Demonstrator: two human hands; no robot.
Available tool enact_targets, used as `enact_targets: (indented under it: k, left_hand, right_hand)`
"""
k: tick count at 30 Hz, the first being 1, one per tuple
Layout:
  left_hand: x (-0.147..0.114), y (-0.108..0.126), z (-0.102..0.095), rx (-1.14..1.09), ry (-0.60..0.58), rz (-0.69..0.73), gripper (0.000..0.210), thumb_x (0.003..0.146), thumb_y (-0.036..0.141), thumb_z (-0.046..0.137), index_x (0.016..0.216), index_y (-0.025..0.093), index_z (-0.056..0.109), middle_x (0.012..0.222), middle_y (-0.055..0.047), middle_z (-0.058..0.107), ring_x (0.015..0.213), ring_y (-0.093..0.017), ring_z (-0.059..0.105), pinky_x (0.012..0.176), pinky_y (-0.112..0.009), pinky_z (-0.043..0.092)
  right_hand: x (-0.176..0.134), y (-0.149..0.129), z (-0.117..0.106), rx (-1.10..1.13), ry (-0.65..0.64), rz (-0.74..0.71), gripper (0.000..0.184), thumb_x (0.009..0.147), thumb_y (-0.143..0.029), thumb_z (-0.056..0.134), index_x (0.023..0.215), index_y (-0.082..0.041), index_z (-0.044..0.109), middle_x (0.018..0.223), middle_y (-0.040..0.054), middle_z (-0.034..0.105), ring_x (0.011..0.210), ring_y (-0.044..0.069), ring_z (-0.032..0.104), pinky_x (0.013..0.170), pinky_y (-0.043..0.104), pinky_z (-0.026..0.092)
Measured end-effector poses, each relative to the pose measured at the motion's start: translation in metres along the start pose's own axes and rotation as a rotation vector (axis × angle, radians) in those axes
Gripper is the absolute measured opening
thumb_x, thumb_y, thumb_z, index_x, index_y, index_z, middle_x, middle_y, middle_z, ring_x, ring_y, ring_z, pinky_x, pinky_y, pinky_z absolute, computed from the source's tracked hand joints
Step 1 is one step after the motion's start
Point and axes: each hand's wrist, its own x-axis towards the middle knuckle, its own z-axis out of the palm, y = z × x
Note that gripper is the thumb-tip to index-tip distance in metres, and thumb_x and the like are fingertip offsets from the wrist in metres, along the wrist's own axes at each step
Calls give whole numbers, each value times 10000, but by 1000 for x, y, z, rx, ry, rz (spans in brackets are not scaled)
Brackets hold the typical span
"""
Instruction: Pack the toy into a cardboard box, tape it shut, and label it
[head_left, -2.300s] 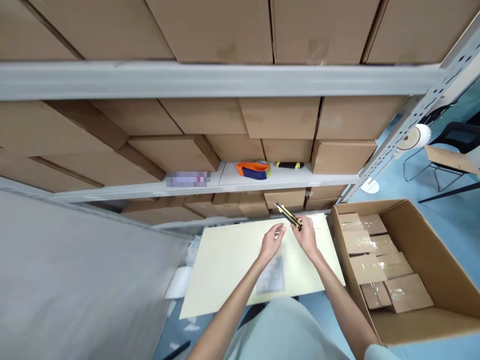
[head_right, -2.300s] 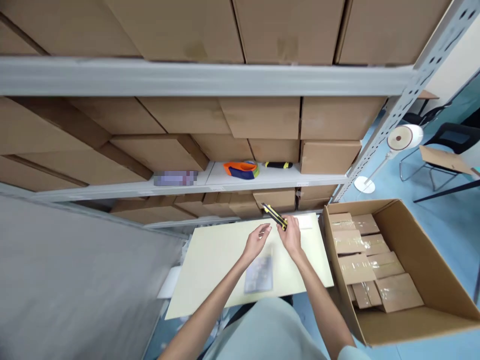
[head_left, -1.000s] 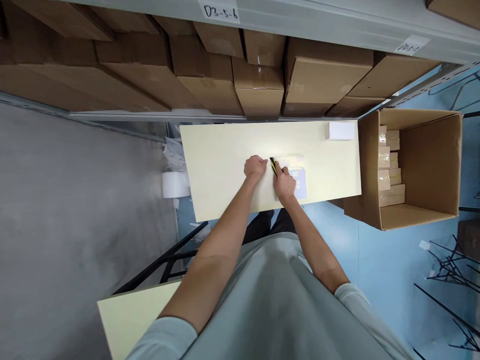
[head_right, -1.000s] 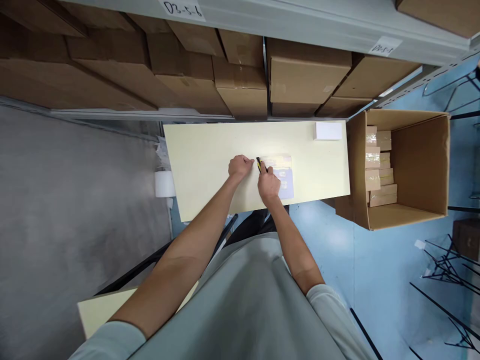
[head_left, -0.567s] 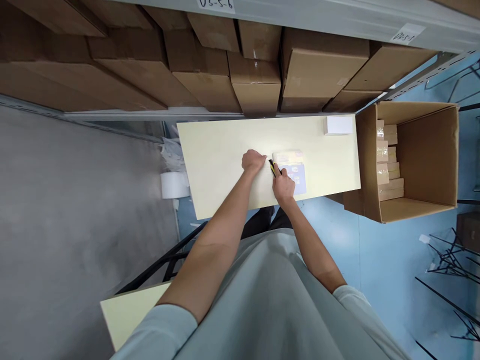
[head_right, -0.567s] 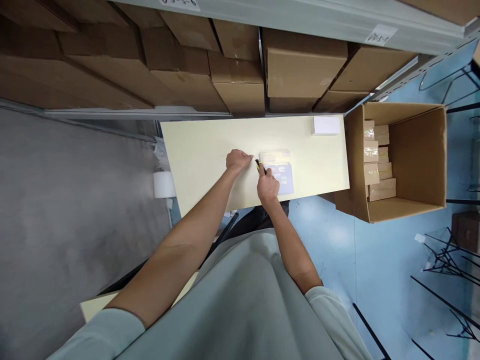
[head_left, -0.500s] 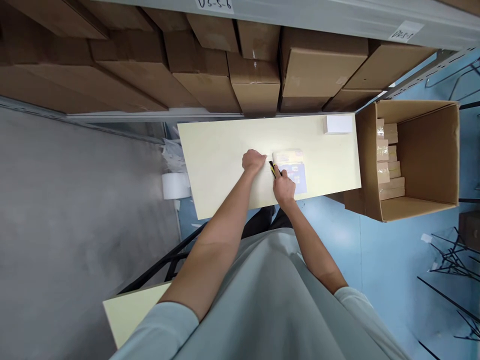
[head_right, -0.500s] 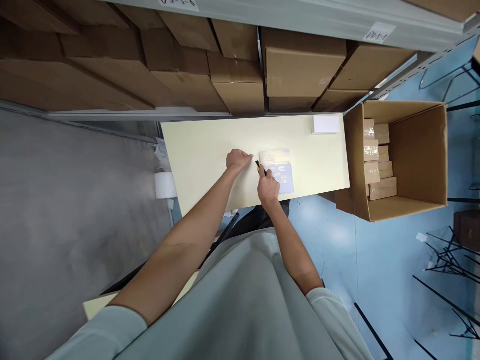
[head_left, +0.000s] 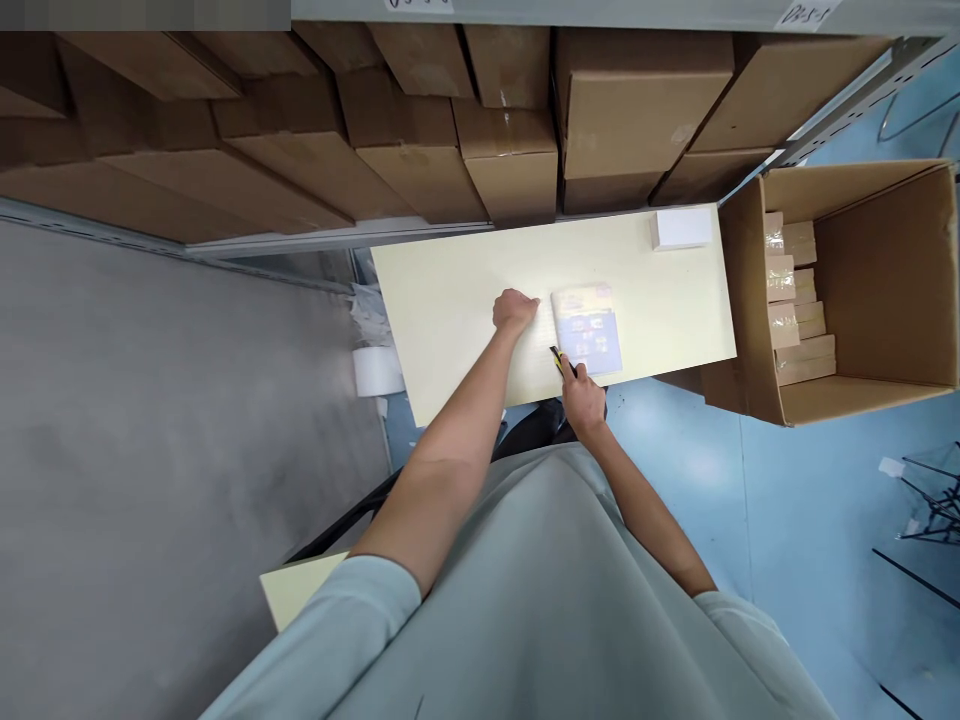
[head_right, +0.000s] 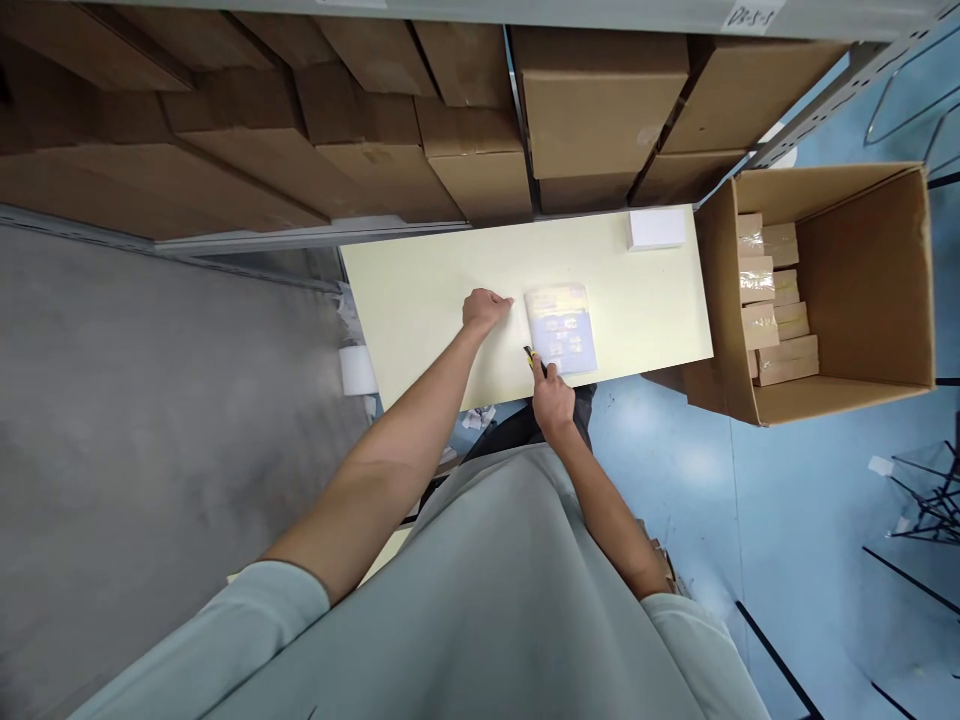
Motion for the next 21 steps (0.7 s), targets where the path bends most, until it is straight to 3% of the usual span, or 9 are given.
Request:
enact_targets:
  k: [11,21]
  left_hand:
    - [3,-6,9,30,21,37,213,950,404,739,1018,204,769,1197,-112,808,1125,-284,725,992,-378,553]
    - [-1,-7,15,118,23,83,229,993,419,683,1059,211,751,1214,-139,795,1180,-314,709,986,-395,544]
  right_hand:
    - [-42,19,31,-6,-23,-41,692,1079,-125,371,1750,-279,292,1417,171,610,1024,215,726,812,289,625]
    - [-63,29,28,-28,-105,-73,739,1056,-92,411,1748,-319,285,1376,150,624,1038,205,724,830,284,620]
